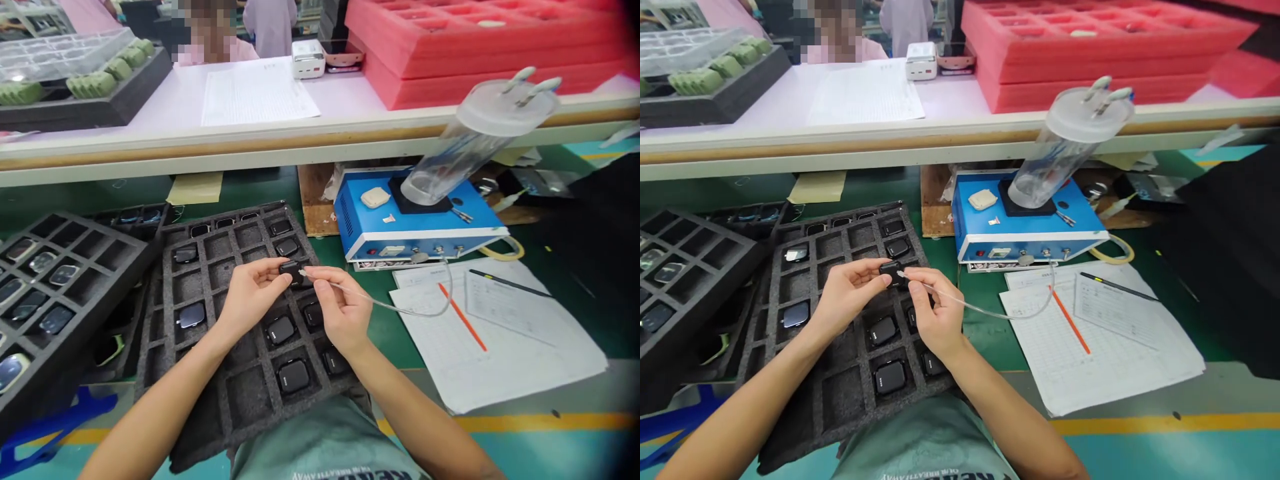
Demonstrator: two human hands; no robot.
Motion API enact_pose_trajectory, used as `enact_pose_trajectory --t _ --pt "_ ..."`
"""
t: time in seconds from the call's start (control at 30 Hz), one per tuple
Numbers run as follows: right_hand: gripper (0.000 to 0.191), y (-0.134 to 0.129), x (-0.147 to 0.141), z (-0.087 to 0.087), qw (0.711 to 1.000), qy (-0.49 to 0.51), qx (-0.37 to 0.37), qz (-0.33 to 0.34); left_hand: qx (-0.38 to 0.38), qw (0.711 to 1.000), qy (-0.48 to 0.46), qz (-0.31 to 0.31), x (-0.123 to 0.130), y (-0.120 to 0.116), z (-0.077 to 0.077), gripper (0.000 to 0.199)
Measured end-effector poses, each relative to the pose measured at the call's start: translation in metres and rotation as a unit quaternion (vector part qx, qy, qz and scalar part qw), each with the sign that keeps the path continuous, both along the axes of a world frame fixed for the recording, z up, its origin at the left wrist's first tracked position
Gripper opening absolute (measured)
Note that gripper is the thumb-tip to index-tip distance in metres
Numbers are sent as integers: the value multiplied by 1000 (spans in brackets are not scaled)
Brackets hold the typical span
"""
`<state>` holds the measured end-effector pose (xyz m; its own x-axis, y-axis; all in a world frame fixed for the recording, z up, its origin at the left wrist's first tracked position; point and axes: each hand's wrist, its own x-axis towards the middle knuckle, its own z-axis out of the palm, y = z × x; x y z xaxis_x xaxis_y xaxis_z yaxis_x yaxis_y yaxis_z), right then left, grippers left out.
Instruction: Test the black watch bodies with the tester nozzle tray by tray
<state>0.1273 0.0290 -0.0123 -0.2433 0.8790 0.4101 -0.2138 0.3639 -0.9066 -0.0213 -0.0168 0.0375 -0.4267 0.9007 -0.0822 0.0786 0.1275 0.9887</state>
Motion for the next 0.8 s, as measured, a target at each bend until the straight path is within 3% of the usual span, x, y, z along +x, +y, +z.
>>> enact_pose_trajectory --t 0.33,0.8 --pt "16 2 0 0 999 -17 27 5 12 999 -28 -23 -3 -4 -11 29" --pt "17 2 0 0 1000 -11 26 6 19 998 -42 -34 -4 -5 -10 29"
